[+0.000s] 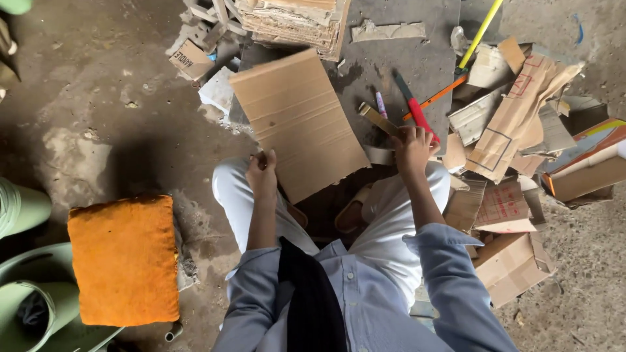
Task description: Cutting cardboard sheets into smaller pieces using scissors in a work area.
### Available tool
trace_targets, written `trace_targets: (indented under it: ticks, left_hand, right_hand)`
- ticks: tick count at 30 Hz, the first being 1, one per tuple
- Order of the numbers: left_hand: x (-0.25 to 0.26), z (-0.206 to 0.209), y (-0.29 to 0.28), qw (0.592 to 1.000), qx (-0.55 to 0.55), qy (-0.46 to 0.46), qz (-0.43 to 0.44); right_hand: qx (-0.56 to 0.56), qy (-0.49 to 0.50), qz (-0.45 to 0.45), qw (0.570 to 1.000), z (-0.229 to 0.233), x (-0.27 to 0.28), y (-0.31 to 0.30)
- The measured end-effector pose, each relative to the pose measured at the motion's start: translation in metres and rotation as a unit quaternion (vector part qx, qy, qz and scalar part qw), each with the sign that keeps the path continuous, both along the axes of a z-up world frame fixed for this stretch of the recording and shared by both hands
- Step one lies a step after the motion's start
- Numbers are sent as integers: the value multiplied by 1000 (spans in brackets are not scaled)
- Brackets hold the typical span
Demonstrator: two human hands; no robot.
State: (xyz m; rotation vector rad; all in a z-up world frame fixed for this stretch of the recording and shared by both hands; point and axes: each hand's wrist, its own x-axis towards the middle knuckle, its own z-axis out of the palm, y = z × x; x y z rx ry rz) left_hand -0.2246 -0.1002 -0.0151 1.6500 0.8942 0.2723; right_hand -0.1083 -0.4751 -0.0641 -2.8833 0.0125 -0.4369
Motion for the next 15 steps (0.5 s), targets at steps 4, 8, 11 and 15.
trace_targets:
  ticks: [4, 8, 11, 15]
  left_hand:
    - [-21, 51, 13, 999, -13, -48, 8]
    - [-18, 101, 10, 989, 36, -141, 21]
    - [3, 107, 16, 975, 107, -195, -14]
    - [28, 136, 12, 961, 155, -221, -59]
  right_hand:
    - [2, -21, -1, 1000, 2, 10, 0]
    - [111, -43, -21, 993, 31, 34, 2]
    - [124, 1, -59, 991, 34, 49, -6]
    - [-8, 96, -141, 985, -11, 55, -37]
